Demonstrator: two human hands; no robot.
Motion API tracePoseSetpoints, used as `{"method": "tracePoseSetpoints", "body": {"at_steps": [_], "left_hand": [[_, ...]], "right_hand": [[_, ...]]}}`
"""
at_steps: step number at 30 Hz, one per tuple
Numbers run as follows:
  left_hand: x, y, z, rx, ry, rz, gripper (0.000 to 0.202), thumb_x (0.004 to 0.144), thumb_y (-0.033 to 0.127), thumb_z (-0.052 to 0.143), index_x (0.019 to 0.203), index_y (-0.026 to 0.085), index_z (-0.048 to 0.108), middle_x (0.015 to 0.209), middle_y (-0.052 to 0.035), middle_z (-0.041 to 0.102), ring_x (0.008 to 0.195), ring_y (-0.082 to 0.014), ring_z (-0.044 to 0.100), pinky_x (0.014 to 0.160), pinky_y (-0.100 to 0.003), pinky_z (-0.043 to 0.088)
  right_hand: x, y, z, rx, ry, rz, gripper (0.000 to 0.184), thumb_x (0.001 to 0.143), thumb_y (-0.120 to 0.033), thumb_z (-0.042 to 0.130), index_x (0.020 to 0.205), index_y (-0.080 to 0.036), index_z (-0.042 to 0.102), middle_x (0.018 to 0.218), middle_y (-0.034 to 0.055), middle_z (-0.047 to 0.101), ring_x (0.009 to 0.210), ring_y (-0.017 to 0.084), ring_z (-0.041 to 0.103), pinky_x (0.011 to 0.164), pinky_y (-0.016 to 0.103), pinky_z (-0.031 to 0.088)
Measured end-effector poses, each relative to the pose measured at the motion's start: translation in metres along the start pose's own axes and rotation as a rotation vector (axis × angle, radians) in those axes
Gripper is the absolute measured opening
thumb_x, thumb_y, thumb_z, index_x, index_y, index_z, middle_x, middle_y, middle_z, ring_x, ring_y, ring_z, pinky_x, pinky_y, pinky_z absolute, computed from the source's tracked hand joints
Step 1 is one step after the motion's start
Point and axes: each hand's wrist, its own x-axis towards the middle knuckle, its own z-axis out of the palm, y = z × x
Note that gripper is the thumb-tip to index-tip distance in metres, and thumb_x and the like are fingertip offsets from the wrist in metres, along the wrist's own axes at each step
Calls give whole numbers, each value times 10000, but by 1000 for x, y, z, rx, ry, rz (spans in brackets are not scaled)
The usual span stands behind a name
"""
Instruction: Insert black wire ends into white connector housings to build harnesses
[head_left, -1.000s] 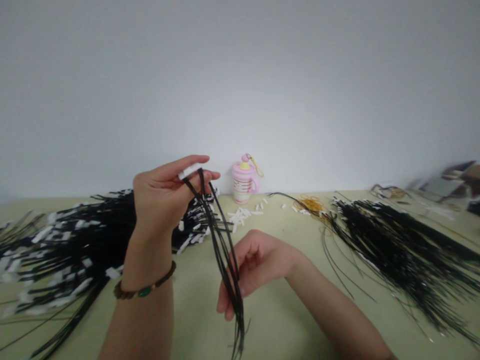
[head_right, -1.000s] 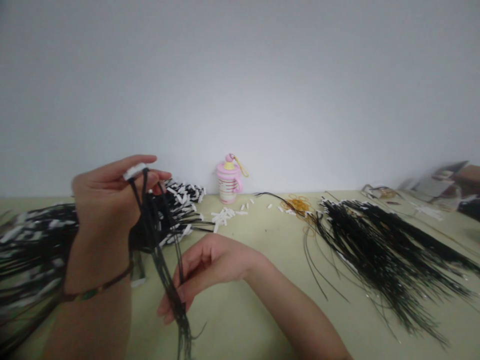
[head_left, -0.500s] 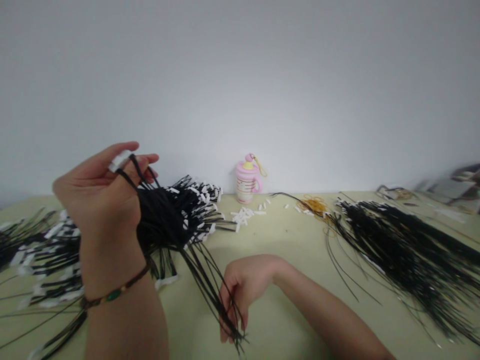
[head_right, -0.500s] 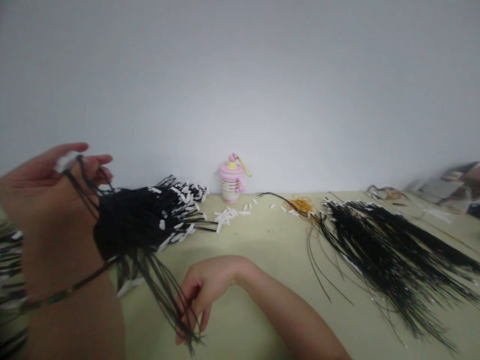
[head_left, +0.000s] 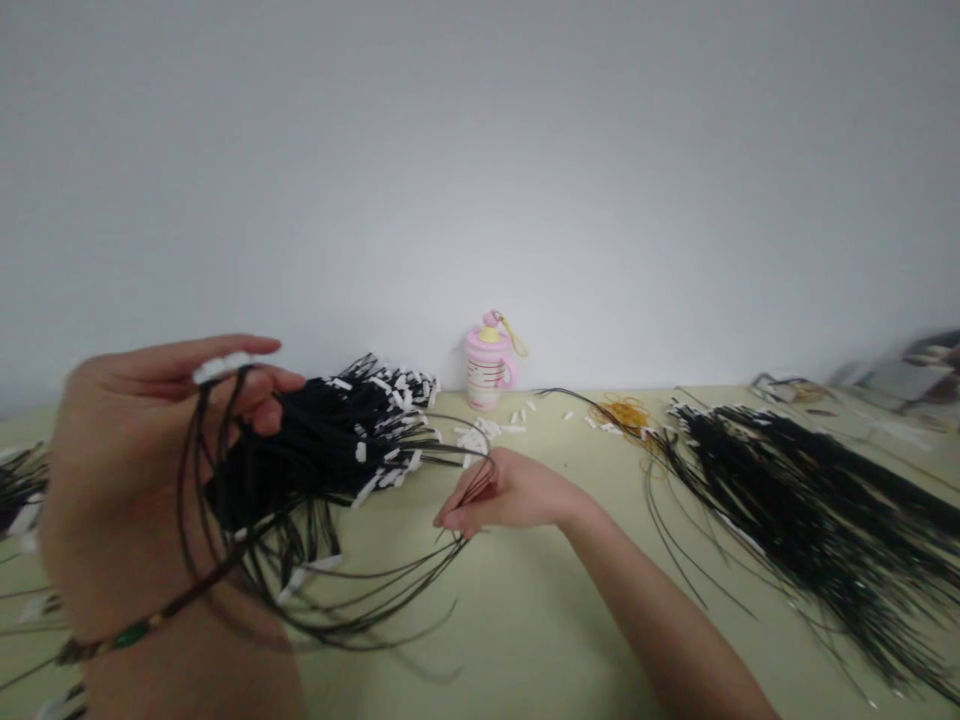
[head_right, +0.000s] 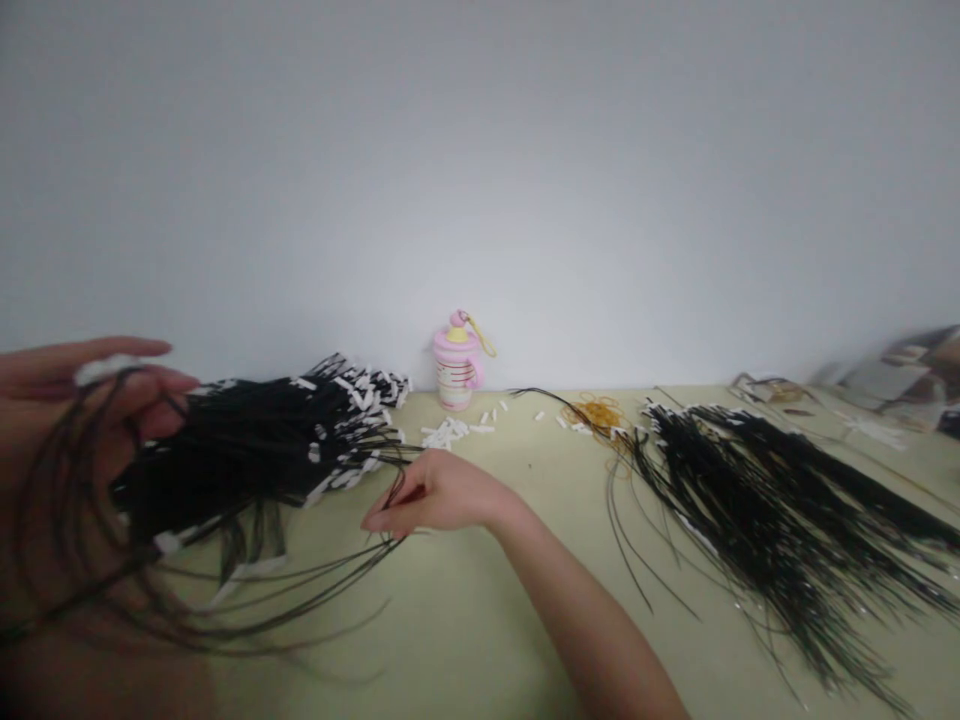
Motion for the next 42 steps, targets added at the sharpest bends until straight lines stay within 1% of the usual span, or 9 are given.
{"method": "tracePoseSetpoints", "body": {"at_steps": [4, 10, 15, 18, 21, 27, 37, 40, 42], "left_hand": [[-10, 4, 8, -33, -423, -36, 130, 517, 222, 845, 610, 220, 754, 501, -54, 665, 288, -145, 482, 244, -251, 350], [-4, -8, 19, 136, -343, 31, 179, 639, 327, 828, 800, 273, 771, 512, -4, 664, 373, -131, 534, 352, -268, 425], [-2, -6, 26, 70, -352, 34, 154, 663, 319, 806, 811, 324, 763, 548, 14, 678, 387, -105, 508, 328, -236, 375], [-5, -7, 40, 17, -563, 0, 146, 687, 338, 787, 830, 345, 759, 629, 9, 721, 481, -168, 610, 373, -284, 480], [-12, -11, 60, 20, -753, 14, 167, 698, 342, 785, 864, 330, 771, 724, -5, 753, 615, -204, 686, 524, -322, 583], [-19, -11, 77, -19, -778, 60, 176, 689, 243, 795, 864, 233, 787, 715, -39, 752, 639, -168, 706, 581, -228, 582], [-30, -15, 89, 15, -893, -56, 220, 710, 234, 765, 927, 195, 778, 719, -41, 754, 645, -162, 710, 561, -191, 563], [-31, -14, 91, -76, -780, -81, 206, 689, 210, 783, 894, 201, 782, 677, -28, 742, 609, -131, 686, 542, -167, 535], [-26, -10, 89, -222, -574, -70, 193, 682, 158, 783, 871, 193, 773, 637, -18, 727, 545, -92, 640, 504, -140, 498]], "right_hand": [[0, -2, -7, 98, 5, 49, 578, 818, -586, 560, 1007, -57, 692, 659, 51, 655, 541, 116, 610, 551, 234, 500], [-10, -8, -11, -158, -2, 111, 239, 817, -297, 653, 890, -86, 739, 773, 99, 726, 702, 133, 666, 658, 205, 490], [-30, -26, -34, -178, -580, 2, 652, 499, -315, 886, 1112, -186, 706, 1167, 81, 695, 985, 153, 663, 840, 201, 487], [-29, -27, -36, -13, -412, -64, 879, 472, -325, 896, 1281, -173, 588, 1370, 150, 555, 1183, 204, 586, 948, 266, 472], [-18, -24, -21, 300, -217, -140, 816, 562, -348, 868, 1290, -149, 560, 1374, 188, 536, 1206, 211, 577, 931, 283, 488], [-3, -26, 9, 685, -154, -195, 392, 781, -359, 728, 1067, -100, 660, 949, 131, 732, 848, 156, 709, 802, 290, 543], [-1, -30, 28, 861, -167, -199, 347, 728, -397, 763, 906, -108, 693, 739, 49, 725, 663, 135, 706, 663, 252, 560], [-2, -26, 27, 692, -167, -124, 286, 774, -368, 717, 868, -99, 689, 698, 34, 711, 644, 115, 689, 665, 228, 544], [1, -17, 24, 471, -207, 1, 211, 817, -304, 667, 866, -99, 681, 692, 19, 700, 643, 88, 675, 682, 195, 526]]}}
